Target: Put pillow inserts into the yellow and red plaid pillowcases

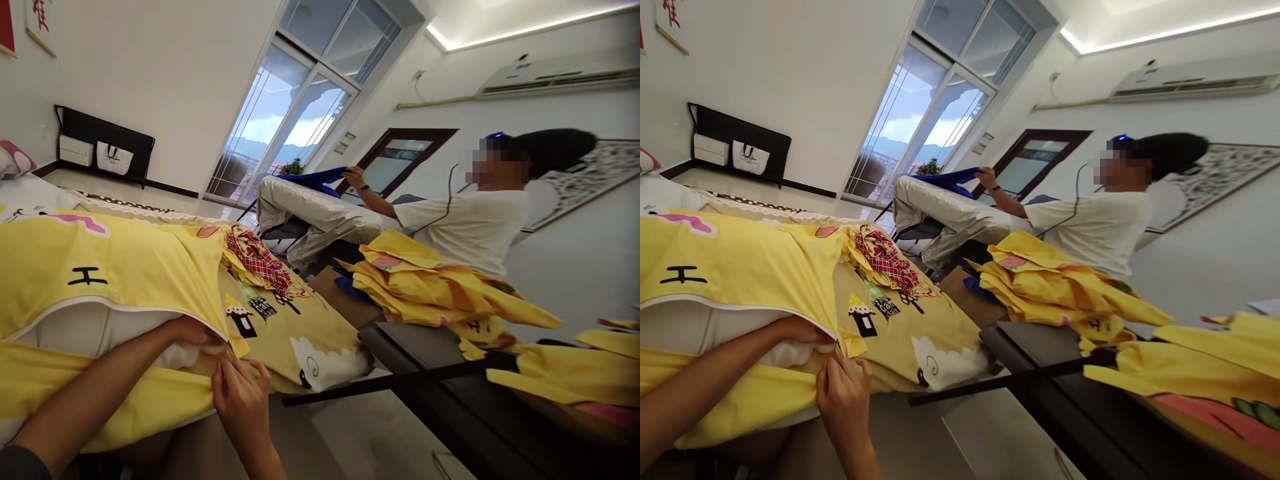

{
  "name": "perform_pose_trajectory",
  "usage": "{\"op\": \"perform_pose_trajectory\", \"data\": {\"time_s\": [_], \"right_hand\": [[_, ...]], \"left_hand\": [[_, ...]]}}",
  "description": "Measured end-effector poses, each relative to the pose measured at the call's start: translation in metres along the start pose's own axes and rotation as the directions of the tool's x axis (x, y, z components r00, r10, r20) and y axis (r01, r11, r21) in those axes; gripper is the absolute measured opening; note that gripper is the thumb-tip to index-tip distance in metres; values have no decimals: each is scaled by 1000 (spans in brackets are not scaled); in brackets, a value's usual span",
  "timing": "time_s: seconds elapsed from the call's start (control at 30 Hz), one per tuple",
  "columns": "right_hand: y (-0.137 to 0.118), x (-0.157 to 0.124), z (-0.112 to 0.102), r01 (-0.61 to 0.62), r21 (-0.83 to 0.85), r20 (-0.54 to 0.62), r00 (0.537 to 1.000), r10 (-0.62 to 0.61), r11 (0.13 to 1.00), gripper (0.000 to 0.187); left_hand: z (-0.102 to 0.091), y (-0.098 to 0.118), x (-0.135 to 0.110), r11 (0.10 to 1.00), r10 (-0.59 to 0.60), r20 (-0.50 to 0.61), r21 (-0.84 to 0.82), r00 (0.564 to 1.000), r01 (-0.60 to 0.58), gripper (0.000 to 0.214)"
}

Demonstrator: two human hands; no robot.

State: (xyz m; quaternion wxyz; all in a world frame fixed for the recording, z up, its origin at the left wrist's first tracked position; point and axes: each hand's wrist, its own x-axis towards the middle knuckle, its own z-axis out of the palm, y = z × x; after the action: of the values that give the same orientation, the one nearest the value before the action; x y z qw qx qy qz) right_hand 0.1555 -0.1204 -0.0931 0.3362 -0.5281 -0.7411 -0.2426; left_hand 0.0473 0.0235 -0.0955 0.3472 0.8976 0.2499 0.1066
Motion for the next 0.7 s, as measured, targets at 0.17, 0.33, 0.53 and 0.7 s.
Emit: {"op": "perform_pose_trajectory", "data": {"time_s": [0.17, 0.33, 0.53, 0.7], "right_hand": [[7, 0, -14, 53, 105, -30, 998, -50, 993, 17], [12, -8, -22, -28, 356, 85, 996, -3, 934, 14], [-4, 3, 0, -243, -149, 114, 959, 260, 959, 22], [-17, 27, 9, -223, -447, 450, 781, 433, 866, 42]], "left_hand": [[8, 3, 7, 997, 71, 154, -50, 986, -64, 15], [26, 8, 12, 999, -31, -50, -19, 998, 30, 15], [34, 15, 11, 997, -69, -231, 2, 971, 71, 21], [27, 15, 4, 1000, -8, -325, 21, 946, 16, 27]]}}
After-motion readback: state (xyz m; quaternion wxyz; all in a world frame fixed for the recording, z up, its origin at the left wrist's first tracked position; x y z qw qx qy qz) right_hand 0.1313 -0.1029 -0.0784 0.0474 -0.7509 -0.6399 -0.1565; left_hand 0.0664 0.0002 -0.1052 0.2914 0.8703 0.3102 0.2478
